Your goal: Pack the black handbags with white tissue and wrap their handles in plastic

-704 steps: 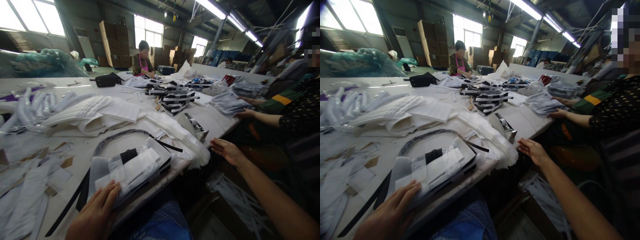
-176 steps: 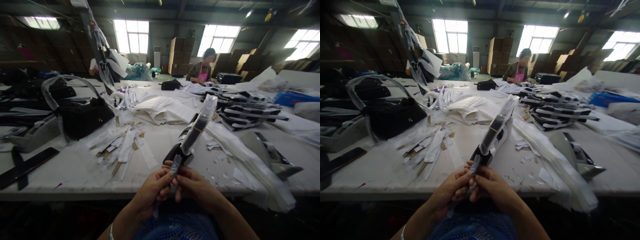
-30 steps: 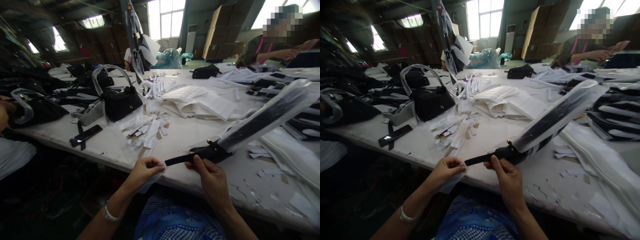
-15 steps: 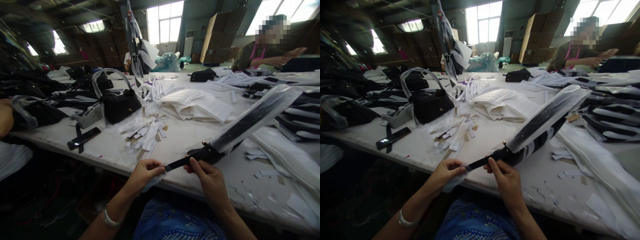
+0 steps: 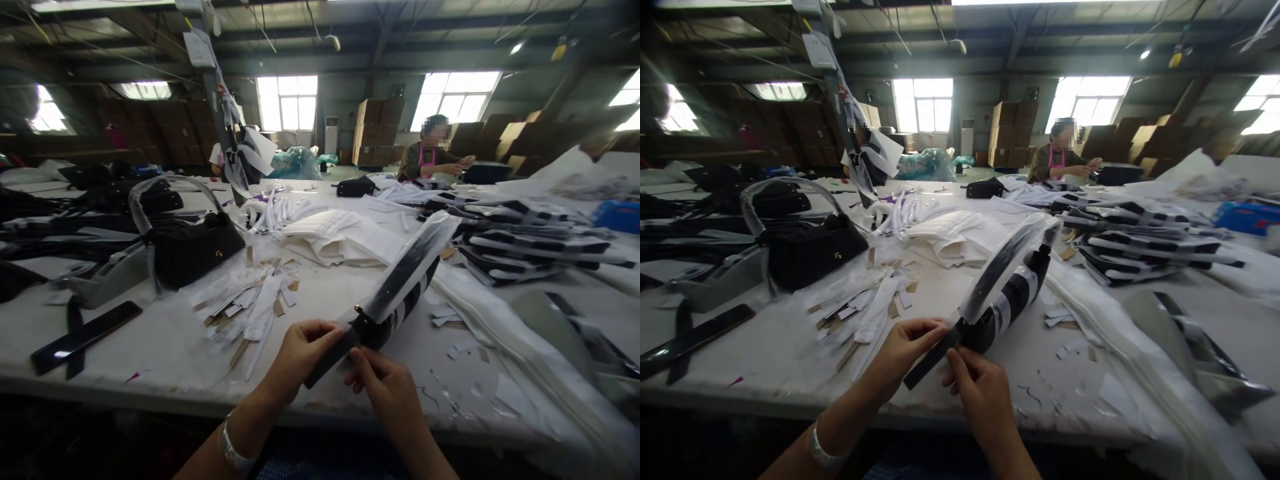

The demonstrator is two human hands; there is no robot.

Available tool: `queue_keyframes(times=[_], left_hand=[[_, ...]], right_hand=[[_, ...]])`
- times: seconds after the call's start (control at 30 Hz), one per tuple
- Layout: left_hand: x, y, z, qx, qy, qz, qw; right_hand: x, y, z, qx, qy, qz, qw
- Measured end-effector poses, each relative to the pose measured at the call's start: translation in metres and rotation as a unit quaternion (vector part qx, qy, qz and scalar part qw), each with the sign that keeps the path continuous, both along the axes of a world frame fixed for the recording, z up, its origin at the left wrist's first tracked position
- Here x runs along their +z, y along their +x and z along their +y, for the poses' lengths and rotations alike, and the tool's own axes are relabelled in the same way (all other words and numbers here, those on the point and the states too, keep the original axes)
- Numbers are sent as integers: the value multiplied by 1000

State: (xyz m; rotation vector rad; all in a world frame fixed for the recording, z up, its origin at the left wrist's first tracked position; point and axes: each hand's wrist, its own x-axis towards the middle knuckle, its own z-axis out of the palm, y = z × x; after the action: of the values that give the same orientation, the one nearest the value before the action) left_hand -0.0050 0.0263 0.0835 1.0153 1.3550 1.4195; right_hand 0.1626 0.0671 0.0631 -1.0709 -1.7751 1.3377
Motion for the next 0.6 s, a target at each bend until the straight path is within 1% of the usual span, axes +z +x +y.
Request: queue_keyframes(times=[0.13,0.27,0.33,0.5,0.6], left_hand=[[7,8,19,16,47,-6,999],[7,11,27,-6,46,-29,998],[7,10,27,-1,48,-18,999],[6,4,17,15,44,59,997],[-2,0,8,16,25,89,996]], right_hand=[[1,-2,2,-8,-37,33,999],[3,-7,5,-32,-51,53,997],[5,-9,6,-46,-53,51,996],[10,-13,8,-73,-29,47,996],[12,-15,9,-76,-12,38,996]])
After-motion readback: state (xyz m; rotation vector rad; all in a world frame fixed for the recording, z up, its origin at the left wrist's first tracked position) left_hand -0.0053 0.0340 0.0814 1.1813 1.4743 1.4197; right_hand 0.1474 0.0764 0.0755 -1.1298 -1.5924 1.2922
